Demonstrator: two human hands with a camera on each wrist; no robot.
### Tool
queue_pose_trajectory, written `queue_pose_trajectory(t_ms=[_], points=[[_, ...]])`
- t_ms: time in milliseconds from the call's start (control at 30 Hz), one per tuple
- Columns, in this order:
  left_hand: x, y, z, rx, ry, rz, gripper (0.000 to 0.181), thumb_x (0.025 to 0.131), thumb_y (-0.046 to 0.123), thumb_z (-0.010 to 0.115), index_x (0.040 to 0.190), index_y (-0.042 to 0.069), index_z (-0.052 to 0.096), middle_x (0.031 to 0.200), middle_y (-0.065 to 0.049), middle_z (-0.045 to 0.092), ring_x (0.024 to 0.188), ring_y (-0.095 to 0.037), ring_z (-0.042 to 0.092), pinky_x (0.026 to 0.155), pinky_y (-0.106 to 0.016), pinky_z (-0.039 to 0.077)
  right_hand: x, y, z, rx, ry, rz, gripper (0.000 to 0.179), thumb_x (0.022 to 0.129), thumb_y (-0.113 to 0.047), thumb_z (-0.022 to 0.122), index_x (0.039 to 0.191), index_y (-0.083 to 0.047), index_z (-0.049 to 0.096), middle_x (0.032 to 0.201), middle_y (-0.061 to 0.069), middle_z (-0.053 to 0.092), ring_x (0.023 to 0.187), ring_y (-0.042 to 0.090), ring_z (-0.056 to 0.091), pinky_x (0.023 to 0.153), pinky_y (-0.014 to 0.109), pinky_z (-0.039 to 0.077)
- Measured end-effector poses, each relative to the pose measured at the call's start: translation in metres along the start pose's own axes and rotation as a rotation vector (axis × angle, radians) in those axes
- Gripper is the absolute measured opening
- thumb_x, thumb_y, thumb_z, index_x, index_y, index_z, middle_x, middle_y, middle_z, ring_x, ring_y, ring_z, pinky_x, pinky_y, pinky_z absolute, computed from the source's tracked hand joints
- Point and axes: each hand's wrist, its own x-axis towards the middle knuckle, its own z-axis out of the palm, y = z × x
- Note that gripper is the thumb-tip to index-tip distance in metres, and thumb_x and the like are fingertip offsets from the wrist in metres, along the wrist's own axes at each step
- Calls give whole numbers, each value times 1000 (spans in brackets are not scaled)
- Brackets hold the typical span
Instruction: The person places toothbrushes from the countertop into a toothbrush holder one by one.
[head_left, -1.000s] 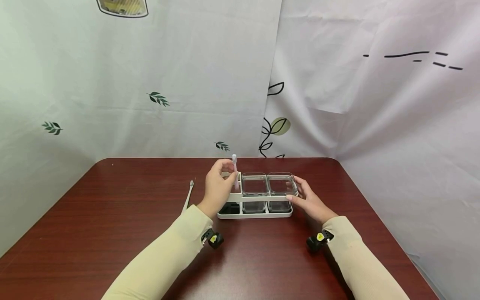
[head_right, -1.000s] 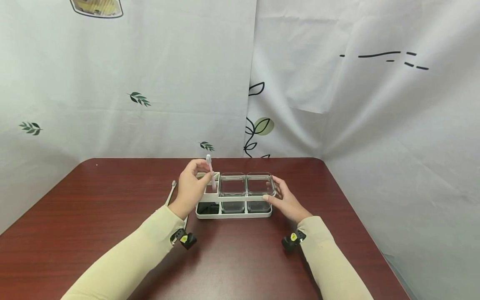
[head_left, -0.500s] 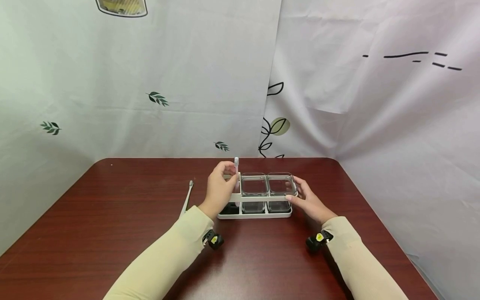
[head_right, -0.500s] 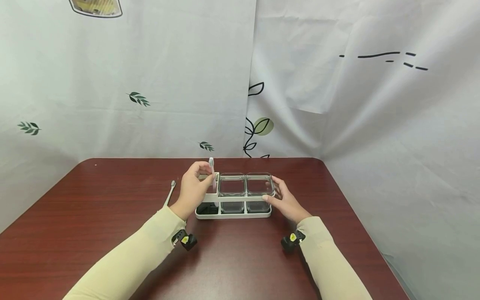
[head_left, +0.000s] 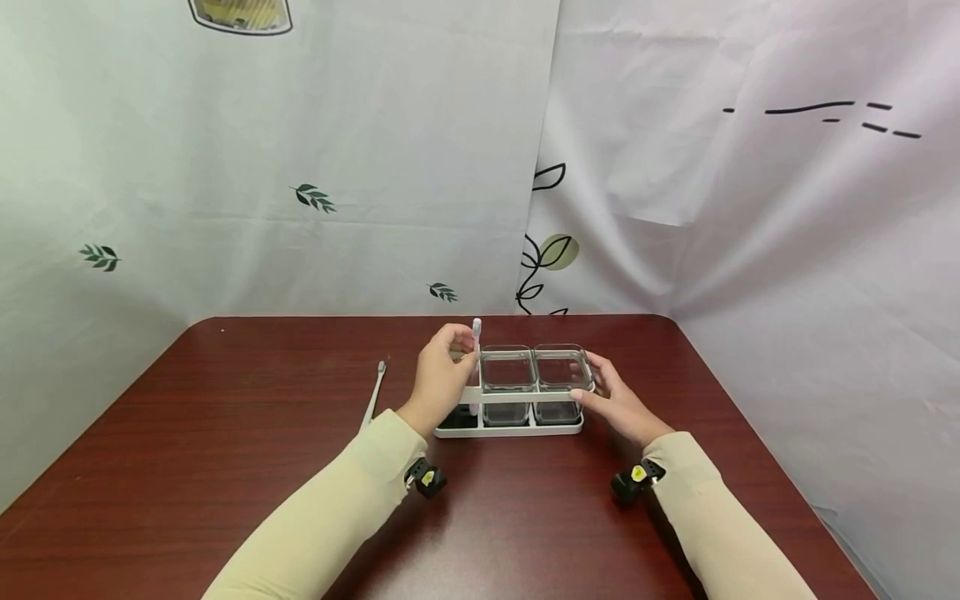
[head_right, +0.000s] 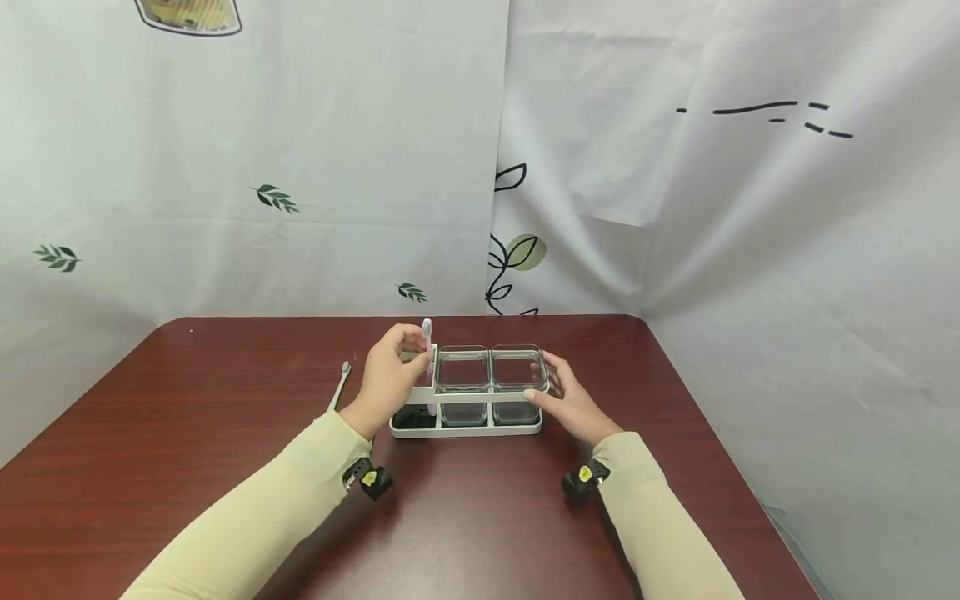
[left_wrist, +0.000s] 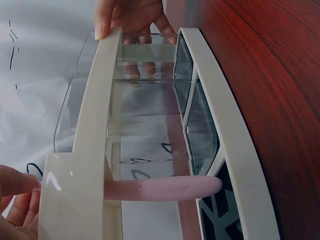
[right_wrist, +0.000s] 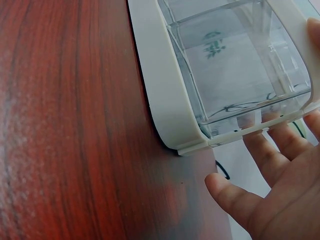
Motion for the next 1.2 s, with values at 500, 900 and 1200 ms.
queue_pose_trajectory(t_ms=[500,900,1200], points=[[6,3,-1,39,-49,-47,19,88,-3,64,105,1,59,99,-12,62,95,-25,61,77,-37,54,-1,-1,0,-13,3,10,67,96,-12,58,149,-6,17,150,27,29,140,39,27,92,11,39],[8,5,-3,64,-56,-69,18,88,-3,65,104,2,59,96,-11,62,93,-24,60,74,-36,54,-1,0,-1,-24,3,19,68,97,-15,58,150,-7,17,150,24,30,141,37,27,93,11,39],[8,6,-3,65,-68,-100,22,87,-2,67,107,3,59,98,-10,62,95,-24,60,77,-37,54,0,0,0,-16,3,10,68,96,-13,58,150,-7,17,149,27,30,140,38,27,92,11,39]])
